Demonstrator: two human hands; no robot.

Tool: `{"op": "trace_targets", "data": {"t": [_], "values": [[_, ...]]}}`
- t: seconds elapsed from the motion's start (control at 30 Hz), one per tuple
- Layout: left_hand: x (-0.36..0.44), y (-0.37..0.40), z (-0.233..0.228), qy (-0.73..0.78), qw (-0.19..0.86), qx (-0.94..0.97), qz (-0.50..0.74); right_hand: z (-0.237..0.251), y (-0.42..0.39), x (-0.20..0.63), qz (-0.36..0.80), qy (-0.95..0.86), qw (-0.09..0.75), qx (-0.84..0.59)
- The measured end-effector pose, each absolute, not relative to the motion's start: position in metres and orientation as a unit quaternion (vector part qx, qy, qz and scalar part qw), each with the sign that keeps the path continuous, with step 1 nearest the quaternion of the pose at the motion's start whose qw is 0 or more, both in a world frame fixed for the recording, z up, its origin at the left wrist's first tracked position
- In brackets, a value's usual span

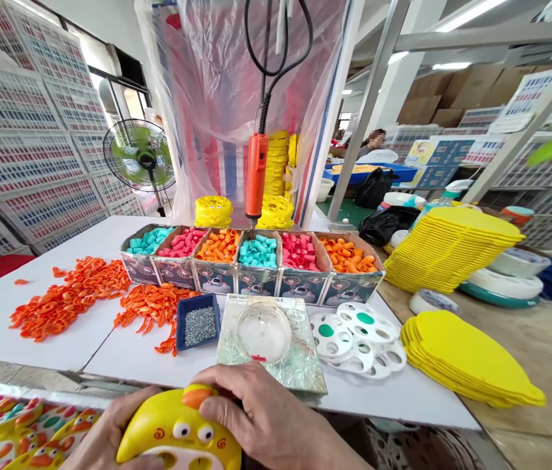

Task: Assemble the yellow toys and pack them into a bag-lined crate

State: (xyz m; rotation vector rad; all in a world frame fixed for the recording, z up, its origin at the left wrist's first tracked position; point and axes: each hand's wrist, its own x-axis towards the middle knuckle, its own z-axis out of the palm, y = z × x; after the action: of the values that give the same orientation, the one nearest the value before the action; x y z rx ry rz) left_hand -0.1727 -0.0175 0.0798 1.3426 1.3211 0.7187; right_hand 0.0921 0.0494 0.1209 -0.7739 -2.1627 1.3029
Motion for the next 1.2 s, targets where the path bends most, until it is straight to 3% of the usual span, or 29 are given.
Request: {"op": "trace_targets", "data": {"t": [0.1,0.2,0.4,0.67,0.97,1.2], "values": [[-0.167,-0.012,0.083,0.523,0.565,0.563,0.301,0.115,0.051,0.09,0.444,-0.801,0.275,-0.292],[-0.166,-0.005,0.078,0.481,0.612,0.558,0.287,0.109,0.056,0.087,0.484,-0.779,0.273,-0.291],[-0.172,-0.007,0.069,0.514,0.515,0.622,0.29,0.113,0.051,0.092,0.503,-0.763,0.277,-0.296],[-0.159,-0.008,0.074,0.516,0.565,0.574,0.293,0.102,0.05,0.094,0.537,-0.726,0.28,-0.325],[-0.145,-0.009,0.091,0.617,0.324,0.664,0.271,0.102,0.051,0.091,0.501,-0.749,0.311,-0.303],[-0.133,-0.013,0.092,0.613,0.284,0.675,0.296,0.097,0.043,0.085,0.425,-0.771,0.367,-0.302]]}}
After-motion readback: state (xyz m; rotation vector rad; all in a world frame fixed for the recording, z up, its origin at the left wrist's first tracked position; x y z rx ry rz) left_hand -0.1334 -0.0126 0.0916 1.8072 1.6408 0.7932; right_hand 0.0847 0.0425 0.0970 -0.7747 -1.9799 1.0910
